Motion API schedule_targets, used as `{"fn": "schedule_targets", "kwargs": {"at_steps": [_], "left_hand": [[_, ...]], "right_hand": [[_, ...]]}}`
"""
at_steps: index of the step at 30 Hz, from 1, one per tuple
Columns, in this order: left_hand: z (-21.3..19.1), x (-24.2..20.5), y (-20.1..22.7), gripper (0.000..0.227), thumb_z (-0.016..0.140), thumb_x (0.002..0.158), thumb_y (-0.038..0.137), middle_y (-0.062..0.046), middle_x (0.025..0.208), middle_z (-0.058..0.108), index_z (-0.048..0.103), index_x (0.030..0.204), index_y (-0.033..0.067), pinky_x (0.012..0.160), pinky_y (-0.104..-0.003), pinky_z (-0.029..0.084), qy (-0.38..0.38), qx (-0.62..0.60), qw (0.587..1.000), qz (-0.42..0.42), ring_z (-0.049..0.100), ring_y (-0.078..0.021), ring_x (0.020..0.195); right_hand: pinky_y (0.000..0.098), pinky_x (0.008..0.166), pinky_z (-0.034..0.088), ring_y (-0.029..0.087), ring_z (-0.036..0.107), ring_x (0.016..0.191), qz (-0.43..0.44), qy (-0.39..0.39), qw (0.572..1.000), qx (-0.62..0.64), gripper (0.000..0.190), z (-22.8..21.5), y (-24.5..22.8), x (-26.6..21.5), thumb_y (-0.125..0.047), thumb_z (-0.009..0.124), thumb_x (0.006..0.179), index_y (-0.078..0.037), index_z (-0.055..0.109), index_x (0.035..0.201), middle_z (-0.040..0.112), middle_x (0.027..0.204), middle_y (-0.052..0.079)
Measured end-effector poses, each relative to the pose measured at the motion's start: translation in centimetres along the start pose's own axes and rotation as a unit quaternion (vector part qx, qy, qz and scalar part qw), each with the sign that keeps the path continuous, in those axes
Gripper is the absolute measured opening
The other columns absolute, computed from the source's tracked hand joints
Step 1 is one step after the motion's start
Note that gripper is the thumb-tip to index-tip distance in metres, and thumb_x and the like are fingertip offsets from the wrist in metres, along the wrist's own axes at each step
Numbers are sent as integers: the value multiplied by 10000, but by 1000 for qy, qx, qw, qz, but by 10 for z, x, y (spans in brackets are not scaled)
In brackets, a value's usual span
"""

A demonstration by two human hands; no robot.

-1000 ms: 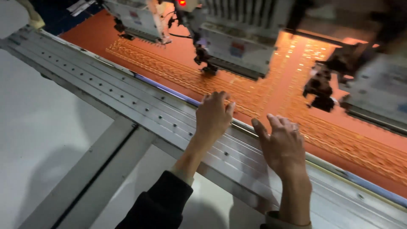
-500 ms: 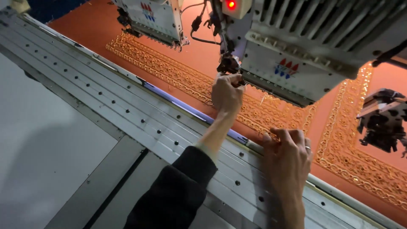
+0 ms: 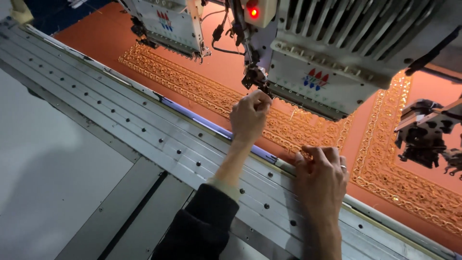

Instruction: Inspecting and adjusting thread tension and paths on a multi-head industrial embroidery machine.

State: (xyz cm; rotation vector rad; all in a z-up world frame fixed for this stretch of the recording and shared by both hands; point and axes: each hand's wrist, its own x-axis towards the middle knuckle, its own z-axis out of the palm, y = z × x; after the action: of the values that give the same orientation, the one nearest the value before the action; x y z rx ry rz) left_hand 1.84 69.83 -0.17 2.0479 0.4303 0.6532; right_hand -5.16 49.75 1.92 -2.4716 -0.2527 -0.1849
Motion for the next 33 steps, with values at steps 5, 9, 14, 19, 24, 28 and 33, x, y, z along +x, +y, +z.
{"fn": "schedule_targets", "kwargs": {"at_steps": [5,9,14,19,24,28,33], "left_hand": [[-37,-9,40,142,638,948,153,56,868,782,743,888,227,814,-309,590,-113,-46,990,-72,718,-76,781],[-44,-4,51,114,667,922,75,-54,774,709,771,897,116,718,-407,573,-114,-253,959,-53,661,-191,766],[-21,-11,44,35,780,829,105,-32,677,642,757,828,79,620,-284,428,-5,-439,890,-118,540,-120,653],[-4,-31,68,291,552,992,281,-74,722,629,667,836,65,564,-319,466,122,-401,864,-280,533,-166,595],[48,-16,47,395,416,784,-166,-23,713,237,198,723,158,538,-305,297,81,-558,770,-297,296,-173,594],[63,-20,45,174,393,820,-60,-217,881,627,414,950,54,532,-295,544,78,-498,809,-302,632,-250,625],[58,-32,62,181,545,850,52,-57,759,637,545,1030,61,507,-291,509,69,-298,918,-252,635,-150,591]], "right_hand": [[555,997,412,339,579,1117,4,-5,1000,-10,321,-3,-4,0,-350,653,962,-164,756,1203,676,1140,92],[530,994,417,332,567,1135,30,-13,999,-2,284,-4,-8,0,-323,670,941,-191,764,1174,676,1115,59],[526,942,447,340,586,1101,28,-6,1000,-3,267,-2,-7,-8,-325,643,936,-183,764,1128,676,1125,74],[535,1026,415,310,604,1127,39,-7,999,-27,278,7,5,5,-363,681,900,-248,766,1138,698,1148,14],[509,991,418,327,595,1100,19,-2,1000,1,268,3,4,2,-364,641,905,-220,773,1088,695,1125,35],[533,961,451,325,602,1109,16,9,1000,-20,259,13,16,4,-384,626,894,-290,754,1097,677,1119,2],[522,989,452,295,600,1127,40,-27,999,-23,269,15,17,7,-390,635,910,-297,751,1134,670,1138,-4]]}}
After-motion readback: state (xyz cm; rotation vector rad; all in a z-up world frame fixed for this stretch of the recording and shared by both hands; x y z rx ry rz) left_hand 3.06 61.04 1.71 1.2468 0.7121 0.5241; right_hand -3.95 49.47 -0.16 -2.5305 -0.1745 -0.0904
